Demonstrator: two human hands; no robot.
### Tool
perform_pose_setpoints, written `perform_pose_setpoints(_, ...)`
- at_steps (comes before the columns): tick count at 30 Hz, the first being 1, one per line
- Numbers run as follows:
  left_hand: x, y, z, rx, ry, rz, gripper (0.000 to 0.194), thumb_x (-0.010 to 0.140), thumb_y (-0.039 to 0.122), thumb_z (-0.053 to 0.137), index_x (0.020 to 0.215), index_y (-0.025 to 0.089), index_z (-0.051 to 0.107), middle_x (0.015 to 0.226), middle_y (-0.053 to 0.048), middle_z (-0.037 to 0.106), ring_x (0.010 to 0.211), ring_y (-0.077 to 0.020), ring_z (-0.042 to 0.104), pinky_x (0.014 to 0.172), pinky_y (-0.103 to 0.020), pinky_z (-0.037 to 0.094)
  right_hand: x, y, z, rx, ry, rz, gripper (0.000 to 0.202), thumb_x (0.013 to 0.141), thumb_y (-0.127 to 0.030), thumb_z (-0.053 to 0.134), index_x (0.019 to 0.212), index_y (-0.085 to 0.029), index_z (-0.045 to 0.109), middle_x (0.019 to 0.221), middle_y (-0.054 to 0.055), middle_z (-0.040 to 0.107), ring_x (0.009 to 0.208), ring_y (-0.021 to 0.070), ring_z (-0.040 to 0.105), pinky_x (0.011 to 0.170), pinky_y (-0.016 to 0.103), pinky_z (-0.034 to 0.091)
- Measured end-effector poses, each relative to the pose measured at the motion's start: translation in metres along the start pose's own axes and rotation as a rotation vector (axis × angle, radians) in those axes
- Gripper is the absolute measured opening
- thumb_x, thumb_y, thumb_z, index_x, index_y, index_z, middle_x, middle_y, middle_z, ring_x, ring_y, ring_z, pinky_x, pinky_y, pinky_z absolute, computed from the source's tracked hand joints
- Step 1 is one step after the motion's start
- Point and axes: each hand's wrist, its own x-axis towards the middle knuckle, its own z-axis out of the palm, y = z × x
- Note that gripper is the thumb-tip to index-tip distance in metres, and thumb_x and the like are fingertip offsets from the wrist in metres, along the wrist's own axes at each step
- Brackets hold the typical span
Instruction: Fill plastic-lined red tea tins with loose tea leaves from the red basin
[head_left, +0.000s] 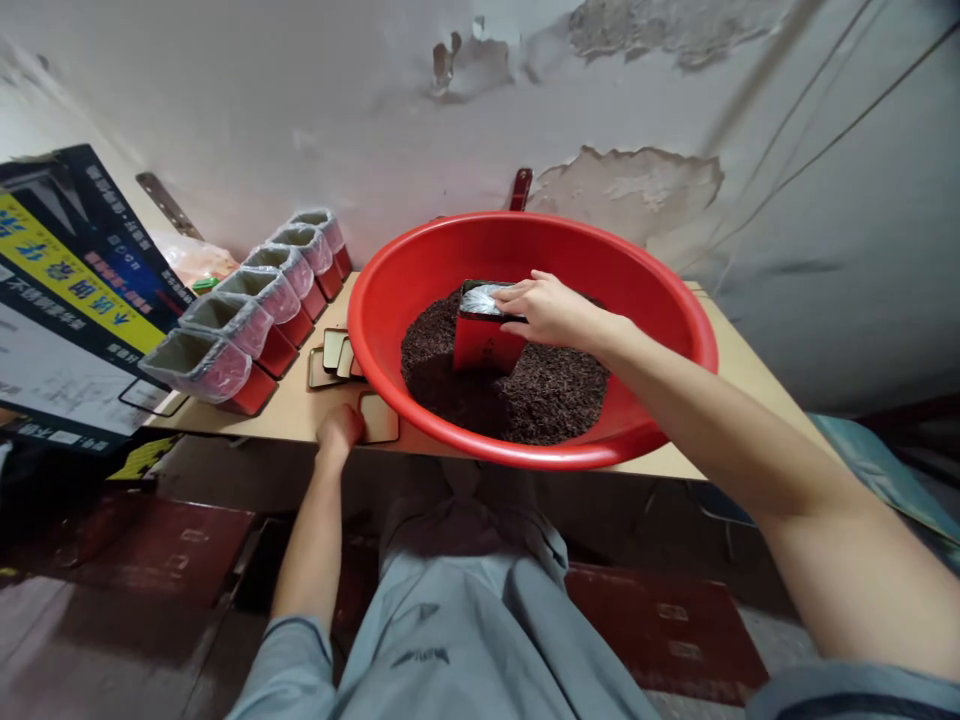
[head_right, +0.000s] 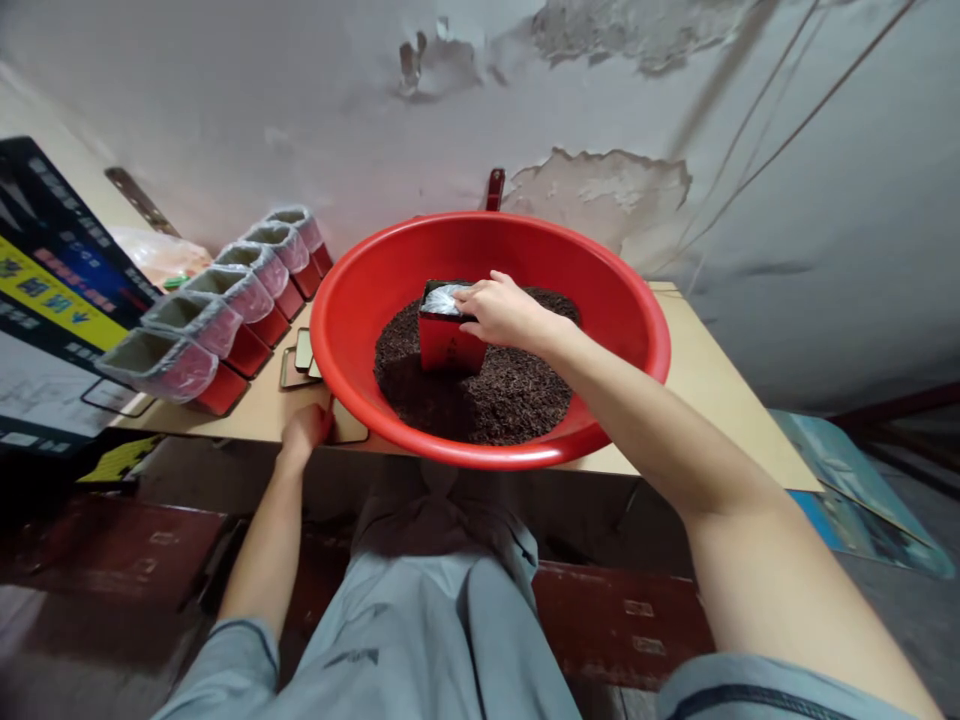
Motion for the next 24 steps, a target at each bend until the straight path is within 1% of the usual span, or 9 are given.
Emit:
perform_pose_setpoints(3, -0.016, -0.017, -0.027, -0.066, 0.107, -0.143, 0.016, 0.089, 0.027, 0.055, 0.081, 0.019, 0.065, 0.075, -0.011, 0.075, 0.089, -0.0279, 0.078, 0.069, -0.029, 0.058, -0.006, 0.01, 0.001, 0.117, -0.046, 0.067, 0.035, 0.093, -0.026, 0.073, 0.127, -0.031, 0.077, 0.147, 0.01, 0.068, 0.144, 0.0412, 0.055, 0.113, 0.086, 0.032)
perform_pose_setpoints(5, -0.034, -0.034, -0.058, -0.186, 0.274, -0.199, 0.007, 0.087, 0.027, 0.056, 0.085, 0.021, 0.06, 0.075, -0.005, 0.073, 0.088, -0.0249, 0.078, 0.071, -0.028, 0.06, -0.011, 0.022, 0.004, 0.177, -0.025, 0.116, 0.037, 0.093, -0.032, 0.076, 0.13, -0.033, 0.077, 0.162, 0.011, 0.054, 0.154, 0.0466, 0.041, 0.111, 0.089, 0.031)
perform_pose_setpoints(8, -0.06, -0.042, -0.11, -0.571, 0.76, -0.115, 0.037, 0.075, 0.029, 0.072, 0.11, 0.029, 0.057, 0.093, 0.004, 0.077, 0.097, -0.0236, 0.078, 0.082, -0.035, 0.064, -0.018, 0.039, 0.013, 0.265, -0.006, 0.131, 0.05, 0.089, -0.037, 0.081, 0.138, -0.032, 0.073, 0.174, 0.013, 0.035, 0.158, 0.0454, 0.035, 0.118, 0.077, 0.038)
perform_pose_setpoints(10, -0.069, -0.024, -0.141, -0.592, 0.989, 0.074, 0.055, 0.071, 0.035, 0.08, 0.122, 0.032, 0.059, 0.104, 0.002, 0.079, 0.099, -0.0247, 0.078, 0.088, -0.041, 0.064, -0.023, 0.044, 0.018, 0.316, -0.006, 0.099, 0.056, 0.089, -0.034, 0.081, 0.144, -0.032, 0.068, 0.173, 0.014, 0.036, 0.156, 0.0396, 0.042, 0.121, 0.065, 0.042)
perform_pose_setpoints(13, -0.059, 0.041, -0.165, -0.382, 1.17, 0.424, 0.029, 0.08, 0.034, 0.076, 0.107, 0.024, 0.07, 0.107, -0.004, 0.079, 0.101, -0.0254, 0.076, 0.097, -0.045, 0.061, -0.027, 0.044, 0.025, 0.329, 0.05, 0.064, 0.054, 0.092, -0.031, 0.078, 0.145, -0.031, 0.068, 0.169, 0.015, 0.043, 0.151, 0.0348, 0.05, 0.121, 0.058, 0.046)
perform_pose_setpoints(15, -0.037, 0.098, -0.163, -0.276, 1.066, 0.72, 0.014, 0.089, 0.027, 0.068, 0.101, 0.021, 0.068, 0.106, -0.007, 0.077, 0.098, -0.0225, 0.074, 0.089, -0.04, 0.062, -0.03, 0.042, 0.028, 0.326, 0.1, 0.045, 0.051, 0.092, -0.032, 0.077, 0.142, -0.028, 0.07, 0.166, 0.016, 0.046, 0.148, 0.0344, 0.053, 0.12, 0.057, 0.048)
perform_pose_setpoints(18, 0.004, 0.174, -0.14, -0.096, 0.705, 1.124, 0.018, 0.091, 0.011, 0.054, 0.105, 0.019, 0.062, 0.129, -0.014, 0.072, 0.125, -0.0233, 0.066, 0.106, -0.042, 0.055, -0.033, 0.04, 0.031, 0.334, 0.146, 0.017, 0.05, 0.094, -0.034, 0.075, 0.142, -0.024, 0.07, 0.166, 0.021, 0.046, 0.147, 0.0354, 0.054, 0.119, 0.057, 0.048)
perform_pose_setpoints(21, 0.034, 0.217, -0.115, 0.165, 0.387, 1.192, 0.027, 0.099, 0.008, 0.039, 0.117, 0.015, 0.057, 0.162, -0.022, 0.049, 0.152, -0.0309, 0.045, 0.121, -0.062, 0.038, -0.034, 0.038, 0.033, 0.348, 0.178, 0.014, 0.048, 0.094, -0.036, 0.075, 0.14, -0.02, 0.072, 0.167, 0.024, 0.042, 0.151, 0.0376, 0.049, 0.122, 0.057, 0.045)
perform_pose_setpoints(24, 0.05, 0.227, -0.106, 0.231, 0.172, 1.167, 0.025, 0.102, 0.018, 0.045, 0.126, 0.015, 0.052, 0.164, -0.026, 0.045, 0.148, -0.0347, 0.05, 0.117, -0.062, 0.042, -0.035, 0.038, 0.033, 0.39, 0.175, 0.043, 0.046, 0.092, -0.038, 0.077, 0.134, -0.019, 0.075, 0.17, 0.022, 0.037, 0.155, 0.0386, 0.044, 0.125, 0.055, 0.04)
